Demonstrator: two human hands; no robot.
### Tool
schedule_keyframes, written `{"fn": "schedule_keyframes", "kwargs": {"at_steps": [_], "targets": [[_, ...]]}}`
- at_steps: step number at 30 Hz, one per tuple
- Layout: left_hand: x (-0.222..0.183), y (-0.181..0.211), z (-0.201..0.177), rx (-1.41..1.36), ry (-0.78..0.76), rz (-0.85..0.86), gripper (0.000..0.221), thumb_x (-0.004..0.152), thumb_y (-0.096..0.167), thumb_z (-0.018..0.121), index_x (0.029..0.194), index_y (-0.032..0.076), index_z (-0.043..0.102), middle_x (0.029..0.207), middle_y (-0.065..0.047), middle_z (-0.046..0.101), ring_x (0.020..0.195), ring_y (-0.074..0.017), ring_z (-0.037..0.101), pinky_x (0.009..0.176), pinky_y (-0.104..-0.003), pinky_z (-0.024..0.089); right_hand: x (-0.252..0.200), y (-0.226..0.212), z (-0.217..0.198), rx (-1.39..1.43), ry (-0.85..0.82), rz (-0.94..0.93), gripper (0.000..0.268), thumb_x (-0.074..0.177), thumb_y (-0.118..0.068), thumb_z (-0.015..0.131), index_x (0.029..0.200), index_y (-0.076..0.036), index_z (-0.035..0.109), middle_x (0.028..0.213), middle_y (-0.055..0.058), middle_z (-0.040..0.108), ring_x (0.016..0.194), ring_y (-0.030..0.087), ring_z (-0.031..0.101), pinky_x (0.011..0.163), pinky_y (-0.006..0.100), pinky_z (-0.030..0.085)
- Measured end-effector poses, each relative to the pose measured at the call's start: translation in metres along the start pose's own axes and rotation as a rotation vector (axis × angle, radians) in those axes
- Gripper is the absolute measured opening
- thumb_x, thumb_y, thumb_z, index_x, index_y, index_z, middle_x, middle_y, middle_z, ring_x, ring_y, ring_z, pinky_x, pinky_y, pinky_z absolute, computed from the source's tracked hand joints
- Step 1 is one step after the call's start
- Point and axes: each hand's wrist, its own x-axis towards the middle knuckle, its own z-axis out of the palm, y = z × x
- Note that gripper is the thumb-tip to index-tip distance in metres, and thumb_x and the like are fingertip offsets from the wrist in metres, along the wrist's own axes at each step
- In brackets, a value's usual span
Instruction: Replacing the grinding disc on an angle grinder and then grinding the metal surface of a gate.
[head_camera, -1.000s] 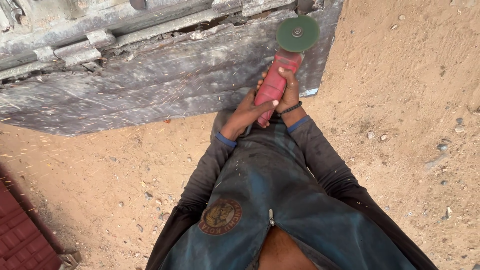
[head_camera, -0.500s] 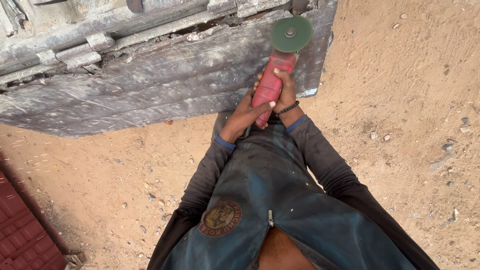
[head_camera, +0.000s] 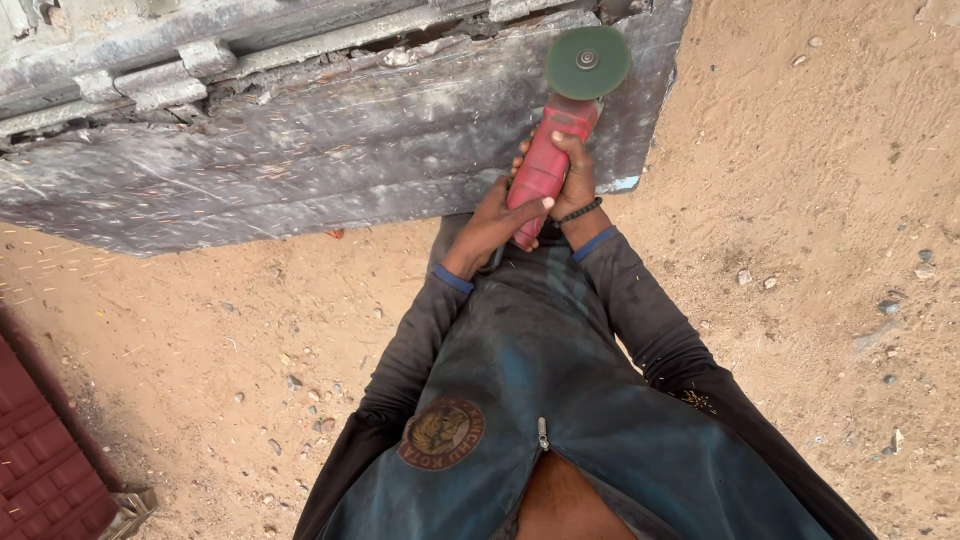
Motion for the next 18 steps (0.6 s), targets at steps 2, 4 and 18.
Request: {"fn": "schedule_keyframes", "kwargs": {"at_steps": [2, 4, 18], "targets": [[0.002, 0.001, 0.002, 0.014, 0.008, -0.006, 0.08, 0.084, 0.04, 0.08, 0.134, -0.009, 0.039, 0.093, -0.019, 0.067, 0.061, -0.0181, 0.069, 0.051, -0.03, 0.06, 0.002, 0.0, -0.004, 0.001, -0.035, -0.019, 0.043, 0.085, -0.032, 0.074, 0.113, -0.006, 0.057, 0.096, 0.014, 0.065, 0.087, 0.03, 0.069, 0.082, 0.047, 0.061], [0.004, 0.001, 0.003, 0.015, 0.01, -0.005, 0.08, 0.083, 0.04, 0.08, 0.134, -0.008, 0.039, 0.093, -0.018, 0.067, 0.061, -0.0182, 0.069, 0.05, -0.03, 0.06, 0.003, -0.003, -0.004, 0.002, -0.038, -0.02, 0.043, 0.085, -0.033, 0.074, 0.114, -0.006, 0.057, 0.096, 0.014, 0.064, 0.087, 0.03, 0.069, 0.081, 0.047, 0.061], [0.001, -0.004, 0.004, -0.008, 0.019, 0.01, 0.075, 0.084, 0.035, 0.08, 0.13, -0.007, 0.039, 0.093, -0.017, 0.066, 0.063, -0.0177, 0.069, 0.05, -0.03, 0.06, 0.003, 0.001, -0.013, 0.023, -0.063, 0.003, 0.042, 0.087, -0.031, 0.073, 0.116, -0.005, 0.055, 0.099, 0.014, 0.064, 0.089, 0.03, 0.069, 0.083, 0.049, 0.061]]}}
